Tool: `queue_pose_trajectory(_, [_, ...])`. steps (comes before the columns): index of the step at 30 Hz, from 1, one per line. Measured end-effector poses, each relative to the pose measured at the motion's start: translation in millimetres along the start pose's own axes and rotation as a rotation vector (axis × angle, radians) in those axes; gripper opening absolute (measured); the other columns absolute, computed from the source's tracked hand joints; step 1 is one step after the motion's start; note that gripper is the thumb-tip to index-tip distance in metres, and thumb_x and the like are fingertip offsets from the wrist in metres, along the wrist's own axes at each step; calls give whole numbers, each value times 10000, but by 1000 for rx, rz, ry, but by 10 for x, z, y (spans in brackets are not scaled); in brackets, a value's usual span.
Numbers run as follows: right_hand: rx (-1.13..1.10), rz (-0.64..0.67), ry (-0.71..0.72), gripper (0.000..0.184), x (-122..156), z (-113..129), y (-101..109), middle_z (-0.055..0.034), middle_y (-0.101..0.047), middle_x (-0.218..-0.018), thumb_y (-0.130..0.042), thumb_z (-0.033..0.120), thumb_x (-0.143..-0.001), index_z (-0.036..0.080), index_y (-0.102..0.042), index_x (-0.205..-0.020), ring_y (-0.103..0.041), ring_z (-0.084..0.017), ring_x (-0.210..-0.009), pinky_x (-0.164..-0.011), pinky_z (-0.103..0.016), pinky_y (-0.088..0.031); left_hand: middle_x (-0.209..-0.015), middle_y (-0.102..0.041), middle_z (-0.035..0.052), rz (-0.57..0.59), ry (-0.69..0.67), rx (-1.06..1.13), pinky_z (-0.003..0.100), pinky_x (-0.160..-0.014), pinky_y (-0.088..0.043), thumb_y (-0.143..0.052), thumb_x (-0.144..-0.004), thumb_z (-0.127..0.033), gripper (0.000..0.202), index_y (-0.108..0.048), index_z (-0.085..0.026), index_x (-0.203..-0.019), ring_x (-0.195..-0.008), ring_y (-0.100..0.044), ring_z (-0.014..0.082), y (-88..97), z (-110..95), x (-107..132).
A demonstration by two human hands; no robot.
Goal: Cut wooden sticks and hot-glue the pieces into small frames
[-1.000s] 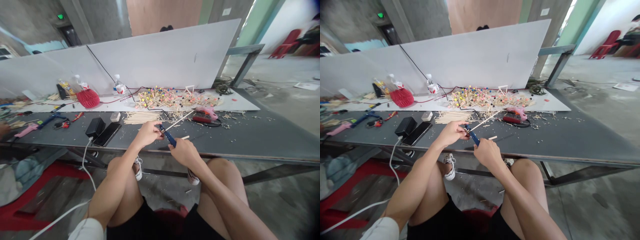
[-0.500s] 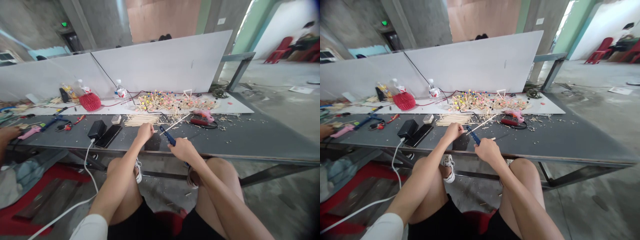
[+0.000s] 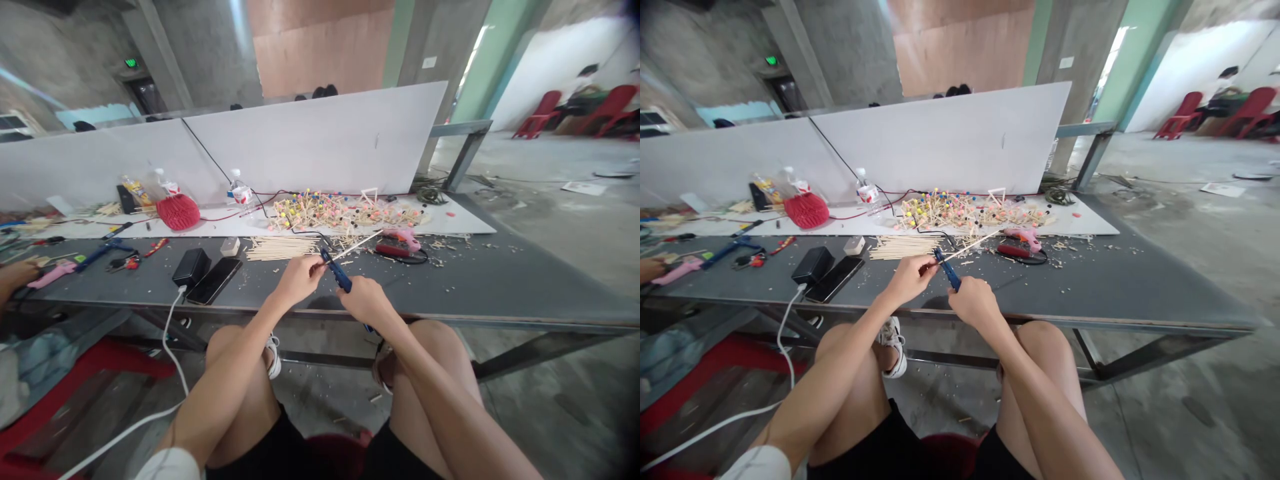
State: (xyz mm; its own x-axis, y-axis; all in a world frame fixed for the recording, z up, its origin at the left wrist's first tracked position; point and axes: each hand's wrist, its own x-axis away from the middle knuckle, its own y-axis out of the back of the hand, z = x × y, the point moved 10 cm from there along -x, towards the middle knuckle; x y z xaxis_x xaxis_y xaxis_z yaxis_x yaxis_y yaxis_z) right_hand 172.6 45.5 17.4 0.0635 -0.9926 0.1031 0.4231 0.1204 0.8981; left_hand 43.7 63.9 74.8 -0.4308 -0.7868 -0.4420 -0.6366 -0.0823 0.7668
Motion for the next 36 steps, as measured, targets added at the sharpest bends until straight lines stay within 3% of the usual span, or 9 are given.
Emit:
queue_pose_trajectory(8, [25, -36, -22, 357, 54, 4, 88, -208, -733, -968, -517, 385, -867, 115, -721, -982, -693, -340, -947, -774, -350, -461, -758, -643, 47, -55, -111, -129, 260, -634, -366, -439, -951, -177, 215, -601, -176, -809, -667, -567, 153, 34, -131, 4])
queue_pose_trajectory(17, [-49, -55, -14, 315, 15, 4, 77, -163, -740, -872, -515, 401, -870, 152, -708, -880, -694, -291, -847, -658, -299, -403, -750, -632, 57, 4, -72, -266, 264, -578, -319, -380, -989, -223, 240, -592, -169, -891, -625, -563, 159, -74, -86, -55])
queue_pose_trajectory(21, [-95, -111, 34, 249, 52, 43, 117, -113, -726, -789, -514, 369, -871, 184, -675, -831, -678, -261, -771, -611, -287, -345, -656, -587, 31, -14, -62, -143, 254, -562, -323, -359, -999, -256, 275, -546, -177, -814, -554, -526, 144, -30, -115, -63])
queue_pose_trajectory(25, [-169, -196, 92, 202, 118, 100, 184, -77, -706, -743, -524, 341, -872, 192, -659, -858, -660, -231, -731, -614, -268, -335, -504, -501, -20, -1, 45, 162, 228, -520, -344, -341, -1016, -365, 360, -485, -191, -736, -446, -492, 120, 41, -106, -47])
queue_pose_trajectory(28, [-205, -226, 110, 197, 154, 126, 213, -60, -696, -722, -519, 342, -877, 197, -652, -861, -649, -214, -709, -617, -258, -337, -497, -520, -24, 29, 86, 325, 220, -518, -379, -346, -1012, -414, 378, -484, -191, -740, -447, -527, 121, 70, -127, -29])
queue_pose_trajectory(31, [-194, -236, 109, 195, 177, 138, 231, -58, -695, -715, -515, 348, -877, 203, -640, -838, -645, -214, -698, -617, -261, -328, -515, -549, -8, 5, 42, 236, 228, -537, -378, -395, -995, -397, 383, -494, -187, -690, -470, -518, 120, 156, -177, -23])
queue_pose_trajectory(36, [-137, -224, 91, 204, 198, 141, 222, -73, -706, -737, -514, 361, -877, 205, -642, -851, -654, -235, -725, -620, -276, -316, -583, -581, 19, -77, -78, -94, 255, -583, -358, -428, -969, -292, 353, -529, -187, -648, -544, -509, 130, 274, -273, -2])
